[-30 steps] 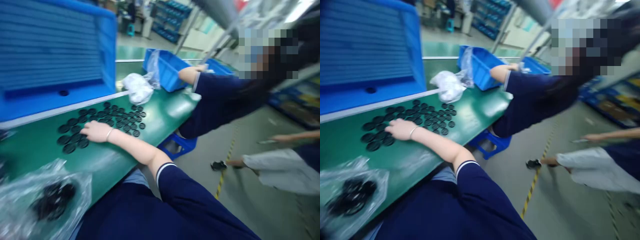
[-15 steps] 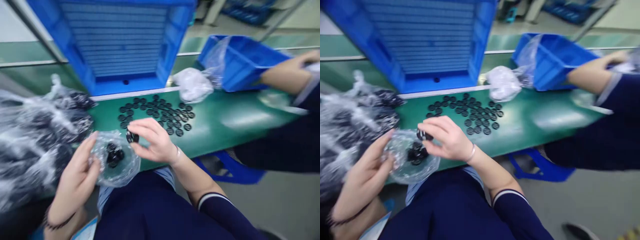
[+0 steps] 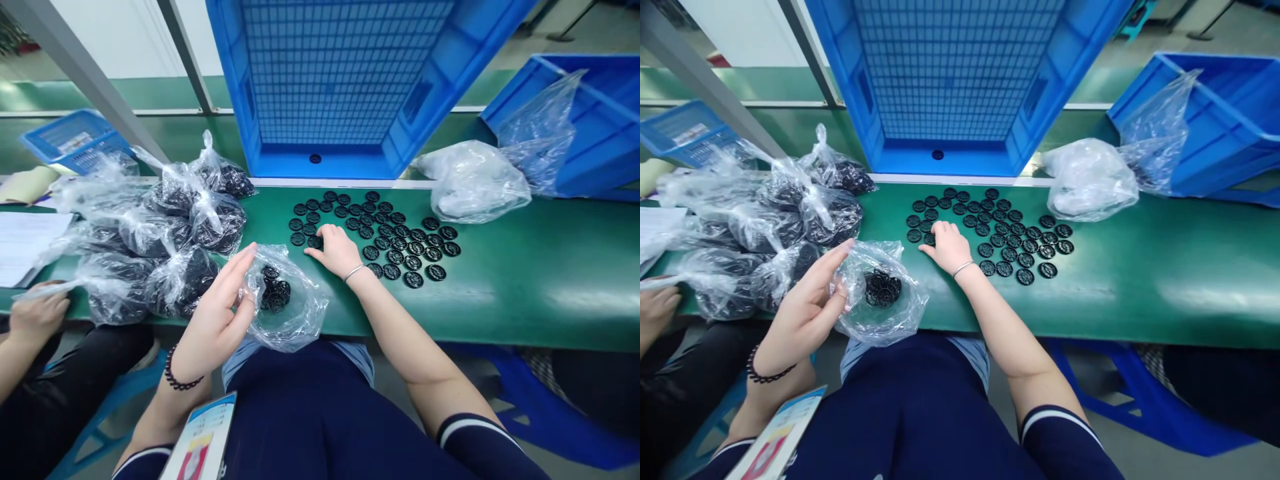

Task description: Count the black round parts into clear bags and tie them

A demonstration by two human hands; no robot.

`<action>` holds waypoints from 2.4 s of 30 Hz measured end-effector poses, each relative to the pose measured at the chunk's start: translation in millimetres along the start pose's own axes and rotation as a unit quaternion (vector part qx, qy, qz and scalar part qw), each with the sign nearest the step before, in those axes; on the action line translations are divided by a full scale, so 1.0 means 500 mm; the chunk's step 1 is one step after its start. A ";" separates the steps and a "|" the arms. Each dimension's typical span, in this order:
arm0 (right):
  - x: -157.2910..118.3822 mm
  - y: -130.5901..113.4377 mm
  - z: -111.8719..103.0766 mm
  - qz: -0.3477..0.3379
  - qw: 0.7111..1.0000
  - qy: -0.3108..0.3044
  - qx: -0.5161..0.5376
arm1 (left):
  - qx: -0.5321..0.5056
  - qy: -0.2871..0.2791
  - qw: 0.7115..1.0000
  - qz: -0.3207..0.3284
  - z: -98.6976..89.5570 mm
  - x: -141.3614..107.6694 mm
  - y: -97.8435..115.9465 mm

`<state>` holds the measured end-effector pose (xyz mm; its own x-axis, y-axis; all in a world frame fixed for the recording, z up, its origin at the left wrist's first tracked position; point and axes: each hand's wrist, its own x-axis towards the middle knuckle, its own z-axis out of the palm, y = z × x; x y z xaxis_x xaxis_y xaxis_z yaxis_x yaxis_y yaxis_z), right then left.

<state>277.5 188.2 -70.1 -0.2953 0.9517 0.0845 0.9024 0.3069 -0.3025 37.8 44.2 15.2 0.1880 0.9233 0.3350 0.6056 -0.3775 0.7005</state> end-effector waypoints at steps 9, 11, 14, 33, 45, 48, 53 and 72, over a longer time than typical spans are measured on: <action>0.003 -0.055 0.003 -0.080 0.994 -0.053 -0.048 | -0.010 -0.009 1.000 0.003 0.000 -0.001 -0.014; 0.004 -0.070 0.009 -0.085 0.992 -0.066 -0.064 | -0.005 -0.009 1.000 0.011 -0.002 0.001 -0.014; -0.005 -0.078 0.018 -0.088 0.991 -0.073 -0.068 | -0.005 -0.007 1.000 0.012 -0.008 0.001 -0.015; -0.056 -0.006 0.030 -0.078 0.987 0.000 0.143 | -0.019 -0.024 0.999 -0.036 -0.003 -0.008 -0.016; -0.157 -0.101 -0.125 -0.219 0.927 0.246 0.180 | 0.017 -0.018 1.000 0.013 -0.006 0.013 -0.002; -0.177 -0.136 -0.149 -0.352 0.907 0.171 0.156 | 0.009 -0.017 1.000 0.021 -0.004 0.018 0.001; -0.089 -0.091 -0.102 -0.218 0.955 0.144 0.139 | 0.010 -0.017 1.000 -0.001 -0.007 0.013 0.001; 0.089 -0.067 0.027 -0.081 0.995 -0.011 -0.060 | 0.010 -0.017 1.000 0.010 -0.008 0.018 -0.014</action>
<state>230.1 219.9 -69.1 -0.4456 0.8894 0.1023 0.8730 0.4570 -0.1705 32.4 54.7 15.7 0.2263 0.9179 0.3259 0.6175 -0.3940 0.6808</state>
